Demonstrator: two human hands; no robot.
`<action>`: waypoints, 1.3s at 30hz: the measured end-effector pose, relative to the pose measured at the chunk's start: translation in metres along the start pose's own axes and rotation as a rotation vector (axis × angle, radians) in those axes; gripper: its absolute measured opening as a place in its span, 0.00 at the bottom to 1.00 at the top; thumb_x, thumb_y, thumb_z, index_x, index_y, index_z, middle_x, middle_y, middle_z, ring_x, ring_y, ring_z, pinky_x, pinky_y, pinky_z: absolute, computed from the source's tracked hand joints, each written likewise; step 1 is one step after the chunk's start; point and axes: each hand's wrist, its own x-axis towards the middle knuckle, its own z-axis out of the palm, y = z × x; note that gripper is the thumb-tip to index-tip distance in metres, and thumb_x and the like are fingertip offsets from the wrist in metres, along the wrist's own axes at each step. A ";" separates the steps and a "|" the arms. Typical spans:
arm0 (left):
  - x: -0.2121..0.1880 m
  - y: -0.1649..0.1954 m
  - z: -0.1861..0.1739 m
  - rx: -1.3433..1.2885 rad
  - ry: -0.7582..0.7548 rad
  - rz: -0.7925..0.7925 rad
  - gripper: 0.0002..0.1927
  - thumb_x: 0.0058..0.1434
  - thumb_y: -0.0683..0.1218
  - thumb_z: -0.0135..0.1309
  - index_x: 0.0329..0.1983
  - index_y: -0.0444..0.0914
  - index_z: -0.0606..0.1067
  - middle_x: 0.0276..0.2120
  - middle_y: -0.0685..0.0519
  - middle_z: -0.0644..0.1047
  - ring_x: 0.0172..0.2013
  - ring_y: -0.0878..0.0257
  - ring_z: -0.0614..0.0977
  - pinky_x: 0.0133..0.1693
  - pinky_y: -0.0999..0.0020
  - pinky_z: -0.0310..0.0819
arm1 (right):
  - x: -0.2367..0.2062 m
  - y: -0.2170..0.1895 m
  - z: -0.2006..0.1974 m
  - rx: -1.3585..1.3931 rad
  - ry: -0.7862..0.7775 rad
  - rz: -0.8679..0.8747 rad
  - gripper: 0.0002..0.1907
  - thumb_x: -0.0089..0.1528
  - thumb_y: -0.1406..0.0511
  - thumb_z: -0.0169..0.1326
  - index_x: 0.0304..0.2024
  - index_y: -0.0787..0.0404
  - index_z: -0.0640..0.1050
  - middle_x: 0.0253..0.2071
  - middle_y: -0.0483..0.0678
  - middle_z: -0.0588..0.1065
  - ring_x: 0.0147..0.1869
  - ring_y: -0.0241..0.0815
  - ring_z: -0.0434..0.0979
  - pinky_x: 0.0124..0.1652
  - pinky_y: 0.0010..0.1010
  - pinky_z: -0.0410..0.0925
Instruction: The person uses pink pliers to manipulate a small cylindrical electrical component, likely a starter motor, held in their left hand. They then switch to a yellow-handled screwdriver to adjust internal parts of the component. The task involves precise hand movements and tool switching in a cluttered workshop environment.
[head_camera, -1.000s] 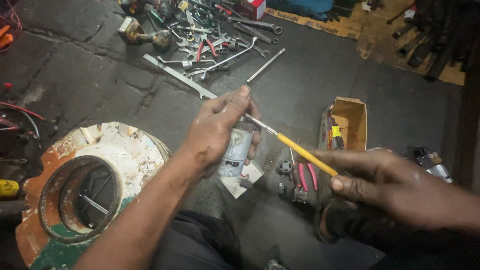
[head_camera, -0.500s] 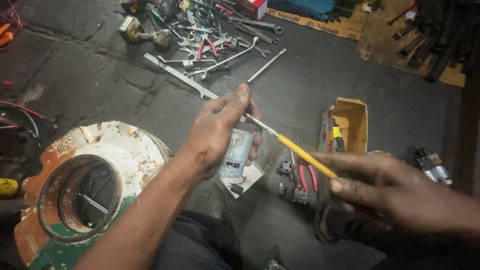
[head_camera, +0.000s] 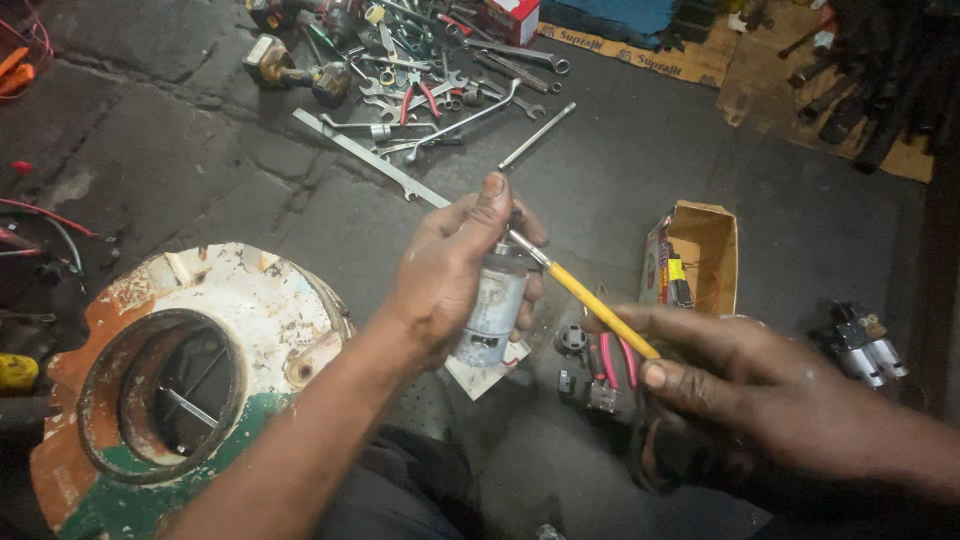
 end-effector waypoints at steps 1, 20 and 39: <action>0.000 0.000 0.000 0.004 0.001 -0.002 0.31 0.63 0.70 0.44 0.38 0.37 0.75 0.19 0.48 0.76 0.15 0.61 0.78 0.17 0.65 0.76 | 0.002 0.004 -0.001 0.002 -0.009 0.020 0.28 0.67 0.55 0.52 0.71 0.45 0.66 0.30 0.47 0.76 0.28 0.38 0.76 0.29 0.33 0.73; -0.010 -0.027 0.029 -0.007 -0.198 -0.271 0.26 0.63 0.65 0.50 0.36 0.36 0.75 0.21 0.48 0.78 0.16 0.60 0.79 0.17 0.65 0.74 | 0.008 -0.027 -0.010 0.210 0.277 -0.421 0.19 0.58 0.65 0.60 0.52 0.59 0.81 0.28 0.45 0.80 0.20 0.32 0.73 0.16 0.24 0.68; -0.025 -0.030 0.030 -0.115 -0.357 -0.214 0.19 0.60 0.46 0.60 0.49 0.28 0.75 0.28 0.47 0.79 0.26 0.60 0.82 0.29 0.65 0.78 | -0.013 -0.017 -0.005 -0.132 0.309 -0.734 0.13 0.59 0.62 0.66 0.45 0.56 0.81 0.36 0.39 0.79 0.40 0.31 0.82 0.37 0.22 0.77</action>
